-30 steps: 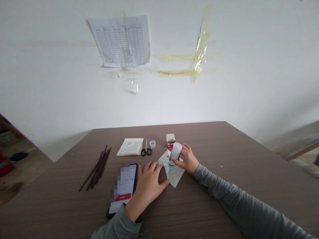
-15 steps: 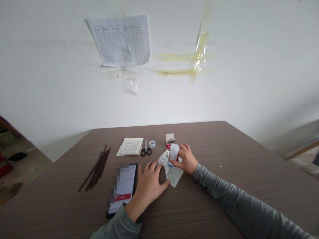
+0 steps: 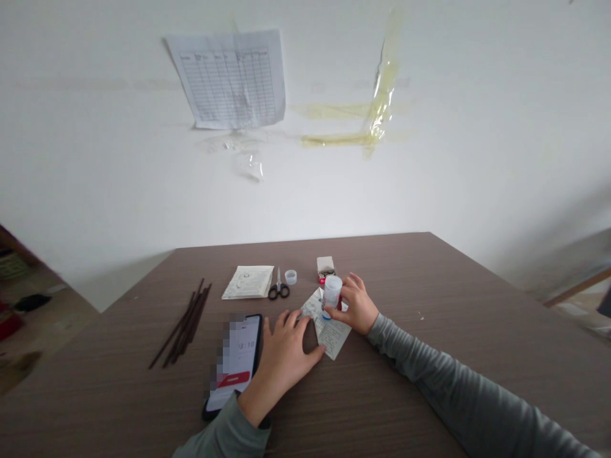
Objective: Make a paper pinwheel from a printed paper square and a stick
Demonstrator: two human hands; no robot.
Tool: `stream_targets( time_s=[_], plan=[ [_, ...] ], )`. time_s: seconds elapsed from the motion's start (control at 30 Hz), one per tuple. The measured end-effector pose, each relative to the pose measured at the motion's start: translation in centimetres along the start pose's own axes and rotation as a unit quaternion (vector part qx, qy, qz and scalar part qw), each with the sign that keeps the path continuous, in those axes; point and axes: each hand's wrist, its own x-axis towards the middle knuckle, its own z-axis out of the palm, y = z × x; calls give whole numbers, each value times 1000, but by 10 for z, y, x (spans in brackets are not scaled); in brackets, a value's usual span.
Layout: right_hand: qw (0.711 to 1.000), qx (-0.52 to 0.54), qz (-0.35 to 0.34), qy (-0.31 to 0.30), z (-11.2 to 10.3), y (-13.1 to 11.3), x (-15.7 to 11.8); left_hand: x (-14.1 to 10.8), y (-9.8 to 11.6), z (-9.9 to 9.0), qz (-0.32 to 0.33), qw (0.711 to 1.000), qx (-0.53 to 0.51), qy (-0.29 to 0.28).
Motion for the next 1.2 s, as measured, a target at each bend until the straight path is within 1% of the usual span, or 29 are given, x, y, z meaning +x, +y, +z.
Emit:
stream_targets(
  time_s=[0.27,0.33,0.43,0.53,0.6,0.83,0.93,1.03,1.2],
  plan=[
    [1000,-8,-6,2,3,2,-1,-1,4,-4,-10,1000,8,-16],
    [1000,-1,5,15,3,3,-1,-1,3,-3,-11,1000,10,-16],
    [998,17,27,52,1,7,-2,-1,2,-2,-8,1000,8,-8],
    [995,36,42,87,-4,11,-1,-1,1,-2,-7,1000,8,-6],
    [993,50,47,99,-9,13,-1,-1,1,-2,-8,1000,6,-7],
    [988,55,75,121,-21,18,-2,-1,-4,1,0,1000,-6,5],
    [988,33,67,137,-21,21,-2,-1,-5,3,6,1000,-10,16],
    [987,24,56,146,-19,26,-1,0,-6,3,7,1000,-9,14],
    [985,35,78,148,-16,33,-1,0,-8,4,8,1000,-6,17]
  ],
)
